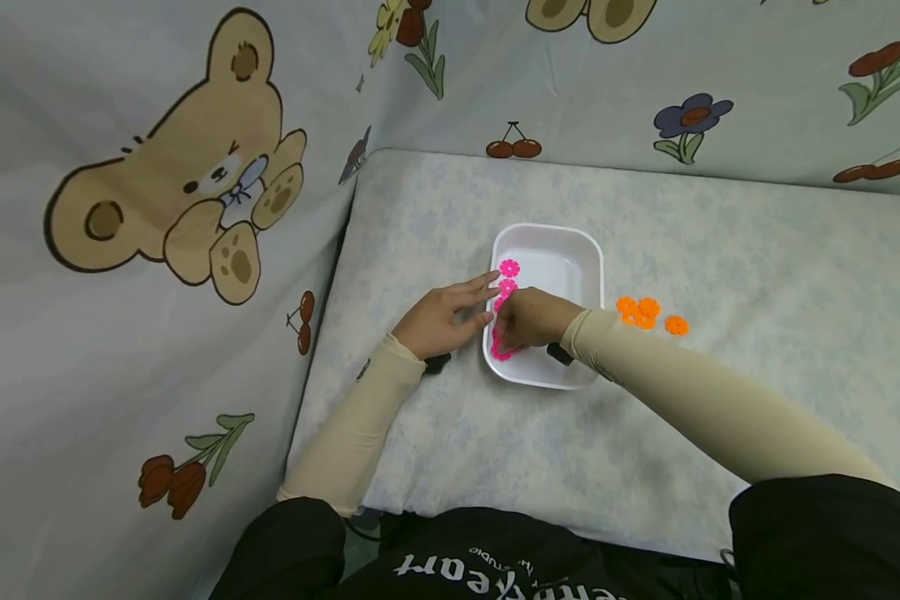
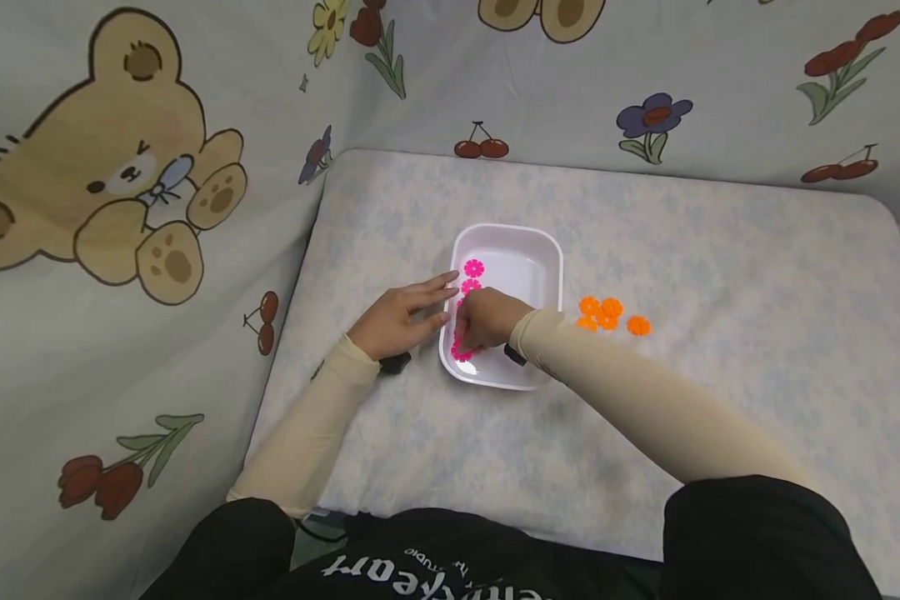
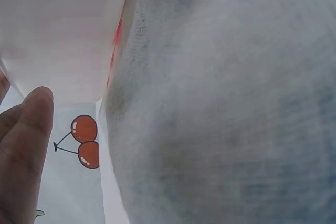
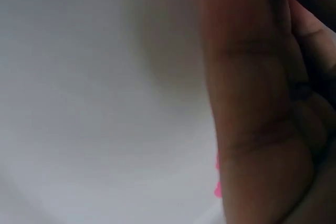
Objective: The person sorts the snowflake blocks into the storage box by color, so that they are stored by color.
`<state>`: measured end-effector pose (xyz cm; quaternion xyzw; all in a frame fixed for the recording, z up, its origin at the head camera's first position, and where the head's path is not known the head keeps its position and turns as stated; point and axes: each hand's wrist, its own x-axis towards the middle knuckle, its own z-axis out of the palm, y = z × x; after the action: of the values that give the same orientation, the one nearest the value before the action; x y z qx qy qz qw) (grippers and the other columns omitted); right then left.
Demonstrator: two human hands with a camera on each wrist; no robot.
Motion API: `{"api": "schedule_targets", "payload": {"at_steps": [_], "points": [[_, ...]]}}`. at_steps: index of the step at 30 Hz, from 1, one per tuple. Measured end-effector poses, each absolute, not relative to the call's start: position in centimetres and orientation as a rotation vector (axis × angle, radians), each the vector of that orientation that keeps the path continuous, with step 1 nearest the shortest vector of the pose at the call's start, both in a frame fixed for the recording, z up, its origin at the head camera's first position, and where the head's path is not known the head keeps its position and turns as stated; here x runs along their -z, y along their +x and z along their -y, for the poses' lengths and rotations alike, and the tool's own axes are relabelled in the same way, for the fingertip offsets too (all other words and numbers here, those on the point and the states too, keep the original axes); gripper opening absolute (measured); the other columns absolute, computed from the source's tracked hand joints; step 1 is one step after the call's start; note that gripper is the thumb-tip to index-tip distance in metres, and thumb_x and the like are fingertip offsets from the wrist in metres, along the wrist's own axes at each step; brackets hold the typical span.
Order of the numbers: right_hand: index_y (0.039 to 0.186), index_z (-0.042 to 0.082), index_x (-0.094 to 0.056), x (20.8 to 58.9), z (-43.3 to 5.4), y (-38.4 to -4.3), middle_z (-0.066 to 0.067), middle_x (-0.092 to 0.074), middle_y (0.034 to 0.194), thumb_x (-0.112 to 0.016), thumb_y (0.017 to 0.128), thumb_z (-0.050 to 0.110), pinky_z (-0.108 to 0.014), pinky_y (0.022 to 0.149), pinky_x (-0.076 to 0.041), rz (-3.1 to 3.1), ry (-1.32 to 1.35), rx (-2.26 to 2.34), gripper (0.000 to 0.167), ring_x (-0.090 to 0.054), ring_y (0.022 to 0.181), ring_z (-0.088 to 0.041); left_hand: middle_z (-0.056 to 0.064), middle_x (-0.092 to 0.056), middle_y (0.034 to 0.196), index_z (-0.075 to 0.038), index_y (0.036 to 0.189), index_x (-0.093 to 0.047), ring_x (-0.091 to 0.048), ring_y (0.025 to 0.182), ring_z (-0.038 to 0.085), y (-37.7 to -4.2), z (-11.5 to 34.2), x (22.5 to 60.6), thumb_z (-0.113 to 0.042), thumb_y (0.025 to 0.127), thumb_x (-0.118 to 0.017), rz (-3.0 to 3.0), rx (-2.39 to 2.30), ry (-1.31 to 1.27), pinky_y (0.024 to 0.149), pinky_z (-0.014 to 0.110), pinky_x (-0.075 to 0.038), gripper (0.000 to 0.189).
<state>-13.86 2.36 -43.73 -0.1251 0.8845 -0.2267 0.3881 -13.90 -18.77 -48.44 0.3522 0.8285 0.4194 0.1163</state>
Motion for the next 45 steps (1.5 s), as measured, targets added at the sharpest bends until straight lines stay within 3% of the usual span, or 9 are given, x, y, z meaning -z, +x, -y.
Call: {"api": "schedule_targets", "payload": {"at_steps": [9, 16, 30, 34, 38, 45], "points": [[0.077, 0.013, -0.074, 44.4, -1.8, -12.4, 0.004, -0.070, 0.071, -0.079, 0.084, 0.007, -0.030, 0.071, -0.053, -2.428, -0.543, 0.463, 0.011, -0.059, 0.070, -0.013, -0.016, -0.039, 0.165, -0.013, 0.149, -0.059, -0.046, 0.148, 0.011, -13.9, 18.7, 48.3, -0.029, 0.106, -0.064, -2.421, -1.253, 1.051, 0.120, 0.033, -0.043, 0.046], [0.078, 0.010, -0.076, 44.3, -1.7, -11.5, 0.002, -0.071, 0.070, -0.081, 0.083, 0.006, -0.036, 0.074, -0.057, -2.509, -0.626, 0.473, 0.008, -0.063, 0.070, -0.015, -0.016, -0.039, 0.165, -0.014, 0.149, -0.059, -0.046, 0.148, 0.010, -13.9, 18.8, 48.4, -0.030, 0.106, -0.064, -2.434, -1.231, 1.056, 0.120, 0.032, -0.043, 0.046], [0.078, 0.011, -0.075, 43.5, -2.6, -11.7, 0.003, -0.071, 0.070, -0.083, 0.086, 0.009, -0.031, 0.068, -0.054, -2.528, -0.619, 0.585, 0.012, -0.060, 0.066, -0.012, -0.015, -0.039, 0.166, -0.013, 0.149, -0.059, -0.045, 0.149, 0.010, -13.8, 18.7, 48.4, -0.032, 0.106, -0.063, -2.408, -1.259, 1.028, 0.120, 0.034, -0.043, 0.047], [0.080, 0.012, -0.077, 40.6, -5.3, -12.8, 0.000, -0.073, 0.076, -0.086, 0.087, 0.018, -0.032, 0.068, -0.052, -2.621, -0.490, 0.595, 0.013, -0.062, 0.072, -0.017, -0.016, -0.038, 0.165, -0.014, 0.149, -0.058, -0.044, 0.149, 0.008, -13.9, 18.5, 48.4, -0.032, 0.105, -0.064, -2.398, -1.269, 1.019, 0.120, 0.033, -0.043, 0.048], [0.091, 0.011, -0.080, 37.9, -10.1, -13.9, -0.005, -0.077, 0.088, -0.083, 0.092, 0.024, -0.036, 0.070, -0.049, -2.758, -0.254, 0.609, 0.013, -0.063, 0.081, -0.024, -0.018, -0.038, 0.165, -0.016, 0.150, -0.058, -0.042, 0.150, 0.008, -13.9, 18.5, 48.4, -0.034, 0.105, -0.064, -2.400, -1.263, 0.995, 0.119, 0.034, -0.044, 0.048], [0.118, 0.008, -0.075, 39.1, -18.8, -14.2, -0.018, -0.075, 0.116, -0.071, 0.100, 0.032, -0.057, 0.088, -0.052, -2.683, 0.015, 0.531, 0.030, -0.064, 0.104, -0.037, -0.018, -0.039, 0.165, -0.013, 0.149, -0.059, -0.042, 0.150, 0.008, -13.9, 18.6, 48.6, -0.032, 0.105, -0.065, -2.391, -1.283, 0.987, 0.120, 0.033, -0.043, 0.048]]}}
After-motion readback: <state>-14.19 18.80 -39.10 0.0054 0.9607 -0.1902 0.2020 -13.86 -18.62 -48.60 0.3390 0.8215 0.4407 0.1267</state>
